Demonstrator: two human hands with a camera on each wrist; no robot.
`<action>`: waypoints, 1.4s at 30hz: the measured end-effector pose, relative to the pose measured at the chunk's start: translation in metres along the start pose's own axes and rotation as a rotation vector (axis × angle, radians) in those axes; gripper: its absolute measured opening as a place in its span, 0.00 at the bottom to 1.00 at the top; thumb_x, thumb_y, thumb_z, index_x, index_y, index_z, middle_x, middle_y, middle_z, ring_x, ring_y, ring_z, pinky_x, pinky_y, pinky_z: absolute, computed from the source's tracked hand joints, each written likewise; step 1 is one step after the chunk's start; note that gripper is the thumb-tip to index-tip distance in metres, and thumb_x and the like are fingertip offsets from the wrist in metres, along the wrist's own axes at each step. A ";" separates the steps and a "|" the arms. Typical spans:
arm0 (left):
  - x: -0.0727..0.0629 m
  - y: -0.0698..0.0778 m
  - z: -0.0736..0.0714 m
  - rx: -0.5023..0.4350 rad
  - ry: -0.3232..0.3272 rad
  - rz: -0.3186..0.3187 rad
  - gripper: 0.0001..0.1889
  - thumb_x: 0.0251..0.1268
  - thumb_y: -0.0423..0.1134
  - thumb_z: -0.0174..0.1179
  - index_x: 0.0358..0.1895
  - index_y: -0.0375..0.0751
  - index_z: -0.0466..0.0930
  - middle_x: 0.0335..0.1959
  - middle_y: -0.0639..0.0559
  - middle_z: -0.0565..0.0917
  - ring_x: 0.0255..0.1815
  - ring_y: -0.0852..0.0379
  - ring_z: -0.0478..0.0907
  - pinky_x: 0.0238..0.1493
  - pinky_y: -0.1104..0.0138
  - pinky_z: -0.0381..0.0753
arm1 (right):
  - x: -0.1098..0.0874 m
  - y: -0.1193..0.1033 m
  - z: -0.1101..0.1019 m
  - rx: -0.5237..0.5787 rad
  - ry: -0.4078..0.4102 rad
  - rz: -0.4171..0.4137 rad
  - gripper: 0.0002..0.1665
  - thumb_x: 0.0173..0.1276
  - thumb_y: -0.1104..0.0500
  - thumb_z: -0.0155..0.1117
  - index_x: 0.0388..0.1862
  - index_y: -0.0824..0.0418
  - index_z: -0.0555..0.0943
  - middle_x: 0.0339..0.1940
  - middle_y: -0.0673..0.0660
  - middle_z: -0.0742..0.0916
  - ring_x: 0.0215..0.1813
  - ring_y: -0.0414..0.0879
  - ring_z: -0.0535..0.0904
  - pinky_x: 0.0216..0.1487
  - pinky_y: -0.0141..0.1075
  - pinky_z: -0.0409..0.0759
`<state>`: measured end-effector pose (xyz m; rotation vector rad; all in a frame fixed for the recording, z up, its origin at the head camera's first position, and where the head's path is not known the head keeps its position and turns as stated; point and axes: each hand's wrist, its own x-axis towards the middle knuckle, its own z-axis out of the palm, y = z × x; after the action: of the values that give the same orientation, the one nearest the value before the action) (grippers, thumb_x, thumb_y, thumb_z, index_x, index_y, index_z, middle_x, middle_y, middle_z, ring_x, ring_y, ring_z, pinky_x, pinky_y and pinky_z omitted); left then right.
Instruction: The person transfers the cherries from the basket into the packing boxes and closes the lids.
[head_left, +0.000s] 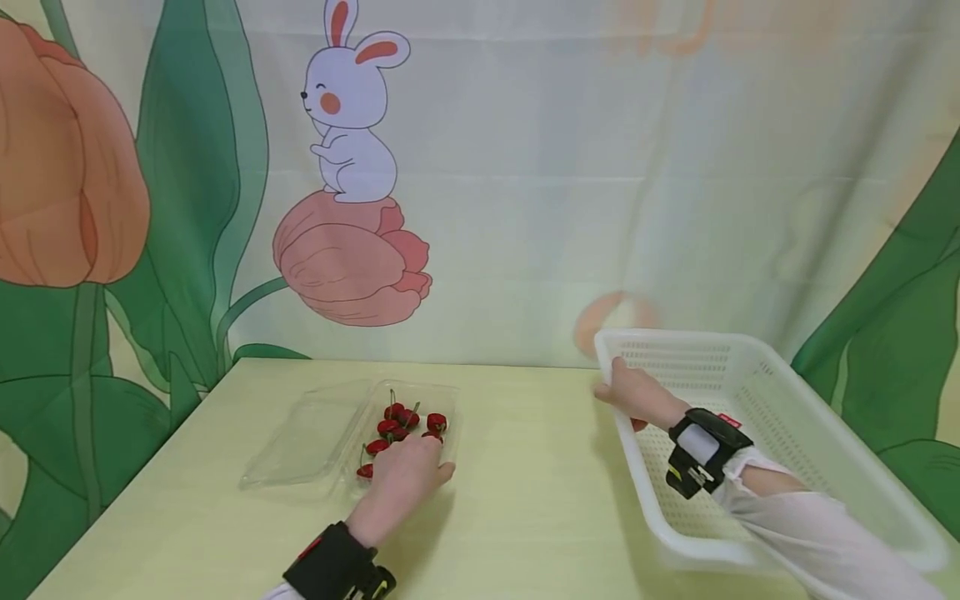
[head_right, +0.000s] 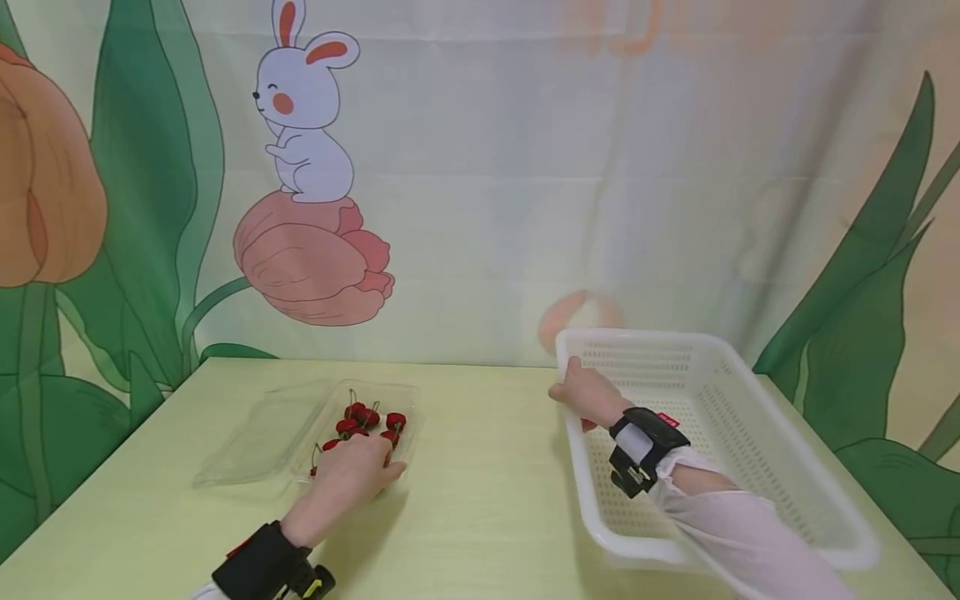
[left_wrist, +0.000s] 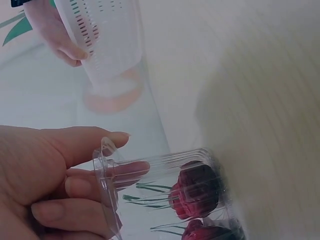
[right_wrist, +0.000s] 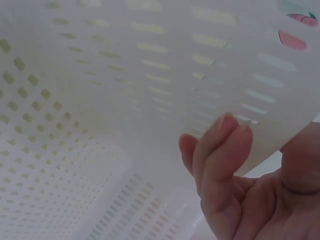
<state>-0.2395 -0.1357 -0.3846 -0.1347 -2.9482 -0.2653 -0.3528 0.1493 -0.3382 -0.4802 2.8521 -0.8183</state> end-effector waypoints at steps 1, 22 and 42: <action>0.000 0.002 0.000 0.001 0.001 0.004 0.22 0.55 0.45 0.62 0.12 0.43 0.63 0.10 0.56 0.52 0.11 0.60 0.53 0.13 0.68 0.47 | 0.000 0.001 0.000 -0.002 -0.001 0.003 0.26 0.63 0.59 0.50 0.51 0.76 0.56 0.25 0.62 0.71 0.19 0.48 0.72 0.13 0.39 0.72; 0.011 0.033 0.006 0.014 0.010 0.062 0.22 0.55 0.47 0.62 0.11 0.44 0.64 0.09 0.57 0.55 0.10 0.61 0.58 0.11 0.68 0.52 | -0.006 0.027 -0.020 -0.031 -0.034 -0.001 0.32 0.66 0.58 0.47 0.58 0.78 0.50 0.26 0.62 0.70 0.18 0.47 0.65 0.14 0.37 0.67; 0.019 0.056 0.013 -0.053 0.049 0.120 0.27 0.56 0.45 0.61 0.08 0.46 0.54 0.10 0.57 0.50 0.09 0.63 0.50 0.11 0.71 0.46 | -0.012 0.029 -0.033 -0.079 -0.022 0.092 0.36 0.68 0.52 0.49 0.57 0.80 0.51 0.21 0.59 0.71 0.15 0.45 0.69 0.17 0.36 0.70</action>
<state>-0.2540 -0.0769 -0.3838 -0.3072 -2.8715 -0.3251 -0.3559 0.1929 -0.3249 -0.3613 2.8704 -0.6832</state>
